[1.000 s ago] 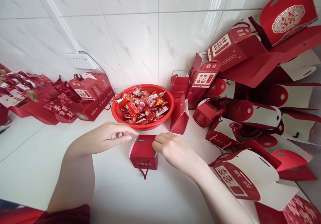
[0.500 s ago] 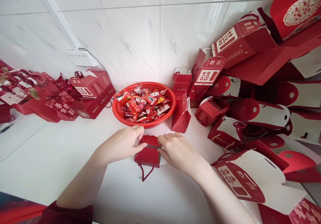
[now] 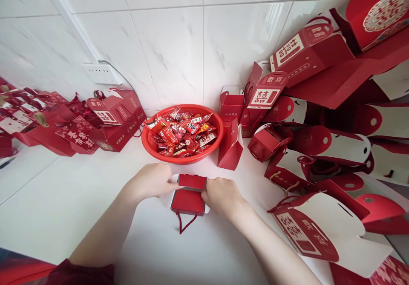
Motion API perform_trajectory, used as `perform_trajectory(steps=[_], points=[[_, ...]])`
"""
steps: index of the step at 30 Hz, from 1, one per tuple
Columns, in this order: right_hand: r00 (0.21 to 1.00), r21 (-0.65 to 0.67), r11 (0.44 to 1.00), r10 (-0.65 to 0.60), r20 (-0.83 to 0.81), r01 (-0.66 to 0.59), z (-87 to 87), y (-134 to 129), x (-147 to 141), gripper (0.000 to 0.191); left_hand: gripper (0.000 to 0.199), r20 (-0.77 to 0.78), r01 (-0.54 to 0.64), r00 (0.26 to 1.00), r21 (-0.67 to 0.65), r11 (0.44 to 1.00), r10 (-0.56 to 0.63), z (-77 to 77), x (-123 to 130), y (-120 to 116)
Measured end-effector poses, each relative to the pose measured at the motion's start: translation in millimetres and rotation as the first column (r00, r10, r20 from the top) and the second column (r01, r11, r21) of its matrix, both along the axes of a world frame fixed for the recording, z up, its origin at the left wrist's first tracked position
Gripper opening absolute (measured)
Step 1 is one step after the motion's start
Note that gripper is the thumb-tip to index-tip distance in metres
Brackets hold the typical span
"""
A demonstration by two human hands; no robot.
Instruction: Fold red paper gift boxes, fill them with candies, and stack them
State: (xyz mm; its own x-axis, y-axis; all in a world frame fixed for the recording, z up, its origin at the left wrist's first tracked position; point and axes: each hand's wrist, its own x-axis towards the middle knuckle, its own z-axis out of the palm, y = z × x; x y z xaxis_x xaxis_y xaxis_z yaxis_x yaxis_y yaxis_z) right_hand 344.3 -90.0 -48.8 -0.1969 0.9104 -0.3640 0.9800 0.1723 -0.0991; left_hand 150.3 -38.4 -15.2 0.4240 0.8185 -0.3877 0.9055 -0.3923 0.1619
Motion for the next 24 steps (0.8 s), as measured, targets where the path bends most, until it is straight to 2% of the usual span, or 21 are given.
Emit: perform_trajectory(steps=[2, 4, 6, 9, 11, 12, 14, 16, 17, 20, 24], points=[[1.000, 0.012, 1.000, 0.006, 0.004, -0.006, -3.6, 2, -1, 0.032, 0.035, 0.030, -0.002, 1.000, -0.229, 0.973, 0.009, -5.5, 4, 7], [1.000, 0.042, 0.999, 0.020, 0.007, -0.021, -9.3, 5, -3, 0.031, 0.028, 0.057, -0.015, 0.998, -0.384, 0.923, 0.040, -11.0, 6, 15], [0.999, 0.083, 0.996, 0.036, 0.010, -0.037, -16.0, 11, -4, 0.028, 0.028, 0.074, -0.021, 0.995, -0.447, 0.894, 0.060, -15.4, 8, 23], [0.998, 0.146, 0.988, 0.057, 0.005, -0.057, -25.4, 19, -2, 0.027, 0.031, 0.074, -0.022, 0.995, -0.452, 0.892, 0.062, -18.3, 8, 27], [0.998, 0.184, 0.981, 0.068, -0.002, -0.066, -29.7, 23, 0, 0.030, 0.035, 0.075, -0.034, 0.995, -0.394, 0.919, 0.069, -17.2, 8, 24], [0.997, 0.201, 0.977, 0.072, -0.005, -0.070, -30.8, 24, 2, 0.032, 0.038, 0.073, -0.038, 0.995, -0.313, 0.949, 0.064, -16.0, 8, 20], [0.996, 0.226, 0.971, 0.086, -0.011, -0.081, -30.8, 25, 5, 0.035, 0.043, 0.048, -0.026, 0.998, -0.058, 0.998, 0.029, -12.2, 8, 13], [0.994, 0.237, 0.966, 0.106, -0.018, -0.099, -27.6, 24, 8, 0.036, 0.042, 0.002, 0.009, 1.000, 0.204, 0.979, -0.009, -7.3, 8, 8], [0.993, 0.238, 0.965, 0.118, -0.022, -0.109, -25.2, 23, 9, 0.037, 0.039, -0.005, 0.022, 1.000, 0.289, 0.957, -0.022, -4.5, 8, 7], [0.988, 0.234, 0.962, 0.152, -0.034, -0.140, -16.5, 19, 13, 0.036, 0.028, 0.081, 0.019, 0.995, 0.365, 0.931, -0.052, 3.5, 6, 5], [0.978, 0.225, 0.957, 0.201, -0.059, -0.183, -5.3, 10, 16, 0.037, 0.019, 0.143, 0.088, 0.979, 0.333, 0.939, -0.142, 7.6, 8, 0]])
